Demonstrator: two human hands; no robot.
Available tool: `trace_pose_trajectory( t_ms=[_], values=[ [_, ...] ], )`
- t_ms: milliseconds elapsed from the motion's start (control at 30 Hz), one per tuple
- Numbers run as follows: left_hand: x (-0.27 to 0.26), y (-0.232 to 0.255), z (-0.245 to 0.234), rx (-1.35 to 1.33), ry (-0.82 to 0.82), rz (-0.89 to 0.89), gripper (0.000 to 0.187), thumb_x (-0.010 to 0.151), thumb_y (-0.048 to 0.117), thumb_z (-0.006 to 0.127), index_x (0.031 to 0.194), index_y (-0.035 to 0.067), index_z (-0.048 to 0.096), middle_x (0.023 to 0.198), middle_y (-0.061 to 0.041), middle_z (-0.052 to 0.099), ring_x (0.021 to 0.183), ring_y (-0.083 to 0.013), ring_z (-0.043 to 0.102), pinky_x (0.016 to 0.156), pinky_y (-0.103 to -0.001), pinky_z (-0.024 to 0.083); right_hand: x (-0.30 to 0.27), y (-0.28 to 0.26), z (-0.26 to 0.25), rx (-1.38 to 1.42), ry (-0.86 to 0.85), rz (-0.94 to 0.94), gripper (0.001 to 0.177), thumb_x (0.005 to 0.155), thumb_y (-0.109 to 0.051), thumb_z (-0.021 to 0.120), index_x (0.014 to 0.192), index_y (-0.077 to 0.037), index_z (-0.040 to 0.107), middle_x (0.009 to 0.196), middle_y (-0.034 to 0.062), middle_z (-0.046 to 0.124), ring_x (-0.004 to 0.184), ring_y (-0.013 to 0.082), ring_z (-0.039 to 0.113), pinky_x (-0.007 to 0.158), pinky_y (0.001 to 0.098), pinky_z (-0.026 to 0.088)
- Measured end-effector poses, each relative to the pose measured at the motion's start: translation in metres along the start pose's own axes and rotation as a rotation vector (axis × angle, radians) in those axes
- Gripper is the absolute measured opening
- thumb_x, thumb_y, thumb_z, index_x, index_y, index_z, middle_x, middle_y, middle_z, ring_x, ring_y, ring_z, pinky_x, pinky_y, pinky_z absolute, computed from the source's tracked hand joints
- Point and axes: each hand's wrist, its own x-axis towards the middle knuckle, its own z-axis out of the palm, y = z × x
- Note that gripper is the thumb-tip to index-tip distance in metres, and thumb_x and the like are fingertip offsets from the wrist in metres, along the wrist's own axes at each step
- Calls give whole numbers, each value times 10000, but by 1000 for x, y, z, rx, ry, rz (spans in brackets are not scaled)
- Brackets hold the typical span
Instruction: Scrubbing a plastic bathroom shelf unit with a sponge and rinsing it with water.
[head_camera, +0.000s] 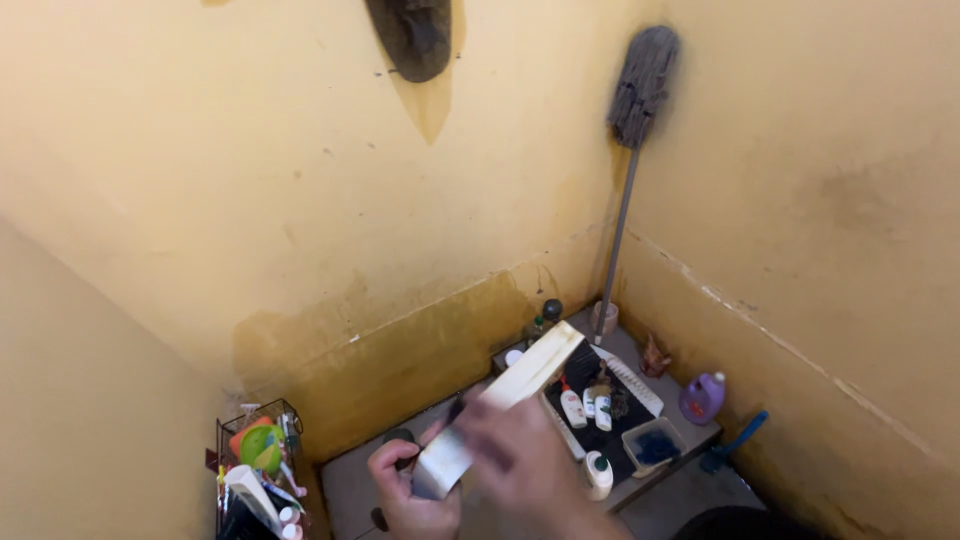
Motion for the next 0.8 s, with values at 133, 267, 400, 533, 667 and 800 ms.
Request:
trace_pose_trajectory(
  t_ms=[133,267,400,533,667,800],
  values=[
    [-26,-37,2,-558,250,-203,355,975,231,687,1164,56,442,1025,-148,592,1000,-479,785,920,-486,629,-29,-53,19,135,-98,-328,391,840,-139,803,1223,-173,732,1330,85,725,975,226,668,882,360,519],
    [-9,-26,-12,-608,64,-31,442,931,249,752,1154,70,414,1078,-100,528,1019,-503,748,955,-563,631,-2,-46,-10,92,-110,-373,408,836,-156,822,1234,-161,731,1342,72,718,974,233,635,917,362,547],
    [13,7,-17,-264,201,-7,458,903,225,723,1144,81,361,984,-312,611,905,-564,677,836,-622,585,45,13,-44,-22,-21,-108,380,814,-218,805,1181,-134,749,1356,88,699,976,267,640,886,395,542],
    [18,-23,-55,-626,-85,63,178,1055,116,550,1147,88,401,1071,-518,625,988,-612,724,817,-619,646,73,92,-73,-165,146,55,340,873,-246,777,1181,-105,753,1300,103,722,1079,275,661,951,396,514],
    [7,-43,-68,-738,-212,144,204,1000,89,622,1175,27,535,1055,-557,539,1075,-667,679,921,-701,564,78,156,-80,205,153,580,351,913,-265,727,1233,-121,732,1053,149,780,901,250,702,810,346,558],
    [19,-53,-64,-752,-317,160,188,1015,88,605,1177,19,539,1100,-568,538,1105,-677,651,953,-715,542,62,157,-79,174,330,506,349,942,-274,713,1229,-77,725,1045,157,748,906,217,699,799,346,552]
  ],
)
